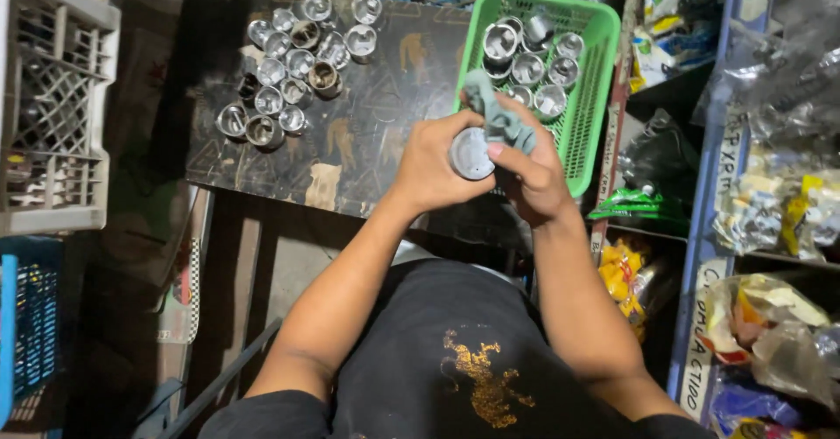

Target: Cleaning multiple motorcycle engine pistons using a cloth and organizing them into a basket.

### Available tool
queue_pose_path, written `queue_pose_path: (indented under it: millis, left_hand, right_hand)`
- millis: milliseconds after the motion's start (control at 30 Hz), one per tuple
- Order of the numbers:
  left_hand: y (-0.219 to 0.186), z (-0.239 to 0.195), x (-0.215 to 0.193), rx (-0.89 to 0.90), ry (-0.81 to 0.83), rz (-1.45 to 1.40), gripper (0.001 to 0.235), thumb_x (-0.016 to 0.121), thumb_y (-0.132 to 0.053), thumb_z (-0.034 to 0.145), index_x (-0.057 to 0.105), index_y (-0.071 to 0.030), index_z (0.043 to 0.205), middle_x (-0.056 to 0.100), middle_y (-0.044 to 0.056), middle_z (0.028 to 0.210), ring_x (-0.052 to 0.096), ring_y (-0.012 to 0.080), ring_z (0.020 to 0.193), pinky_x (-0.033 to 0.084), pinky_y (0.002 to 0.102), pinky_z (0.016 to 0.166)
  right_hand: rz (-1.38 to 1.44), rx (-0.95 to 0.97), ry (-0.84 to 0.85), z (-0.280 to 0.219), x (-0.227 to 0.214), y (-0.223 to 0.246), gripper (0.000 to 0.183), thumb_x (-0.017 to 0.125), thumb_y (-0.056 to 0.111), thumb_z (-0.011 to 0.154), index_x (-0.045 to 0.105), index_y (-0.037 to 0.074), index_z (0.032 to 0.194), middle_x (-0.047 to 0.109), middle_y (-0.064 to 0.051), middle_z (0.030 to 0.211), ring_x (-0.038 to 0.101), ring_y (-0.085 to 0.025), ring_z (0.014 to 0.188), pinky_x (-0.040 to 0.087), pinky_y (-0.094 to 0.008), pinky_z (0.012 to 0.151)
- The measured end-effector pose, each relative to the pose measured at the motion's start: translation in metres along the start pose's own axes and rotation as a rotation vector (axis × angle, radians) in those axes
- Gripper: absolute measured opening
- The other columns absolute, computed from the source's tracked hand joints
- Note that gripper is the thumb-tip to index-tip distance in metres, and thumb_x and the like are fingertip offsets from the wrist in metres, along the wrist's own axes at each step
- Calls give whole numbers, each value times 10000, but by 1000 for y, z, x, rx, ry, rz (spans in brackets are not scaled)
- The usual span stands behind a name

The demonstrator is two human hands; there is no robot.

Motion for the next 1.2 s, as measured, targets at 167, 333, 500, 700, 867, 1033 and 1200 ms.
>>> queue_pose_path:
  millis: [167, 333, 500, 700, 867, 1033, 1200]
  left_hand:
    - [-8, 4, -5, 6, 16, 5, 363, 898, -324, 625, 674, -168, 865, 670, 68, 666, 713, 312, 672, 541, 329, 619]
    - [-6, 10, -16, 32, 21, -25, 411, 897, -358, 600, 663, -137, 855, 656, 121, 676, 701, 343, 681, 529, 332, 603]
    - [-8, 14, -28, 116, 17, 80, 409, 879, -334, 609, 662, -98, 862, 649, 146, 667, 694, 367, 678, 556, 410, 619]
    - [2, 18, -38, 142, 56, 17, 386, 885, -289, 622, 680, -87, 878, 672, 147, 704, 699, 366, 697, 562, 393, 633]
    - [12, 19, -36, 123, 102, -182, 466, 922, -320, 603, 714, -100, 956, 723, 131, 805, 731, 341, 787, 575, 383, 712]
    - [12, 25, -39, 90, 156, -370, 587, 922, -336, 596, 751, -136, 1121, 775, 79, 991, 752, 293, 954, 583, 378, 851]
    - [5, 39, -54, 67, 164, -464, 387, 837, -152, 641, 753, -123, 1017, 763, 69, 862, 758, 284, 851, 584, 376, 817]
  right_hand:
    - [181, 53, 82, 0, -24, -42, 564, 671, 21, 808, 560, -52, 1356, 703, -165, 1036, 642, -142, 786, 533, -278, 672]
    - [415, 87, 67, 5, 6, -37, 572, 680, -24, 786, 558, -52, 1344, 692, -172, 1099, 685, -189, 785, 557, -323, 645]
    - [349, 31, -113, 9, 1, -61, 456, 723, -56, 781, 633, -44, 1228, 736, -178, 1081, 744, -227, 866, 593, -318, 716]
    - [143, -61, -320, 12, 3, -68, 316, 795, -7, 793, 698, -20, 1094, 750, -124, 936, 716, -152, 823, 583, -268, 706]
    - [-115, -67, -393, 14, 14, -37, 176, 758, 164, 920, 736, 48, 1050, 738, -64, 882, 625, -83, 747, 521, -225, 643]
    - [250, -44, -432, 16, 3, -45, 291, 615, 259, 1025, 679, -23, 1056, 742, -205, 884, 700, -253, 508, 592, -369, 391]
    - [340, -34, -494, 23, 11, -30, 334, 519, 343, 1048, 655, 77, 1197, 754, -145, 1118, 774, -250, 918, 665, -441, 902]
Point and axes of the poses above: each hand's wrist, its own z-axis towards the middle knuckle, its own x-axis out of the palm, y = z × x, the point moved 7 cm from there along z, towards the middle knuckle
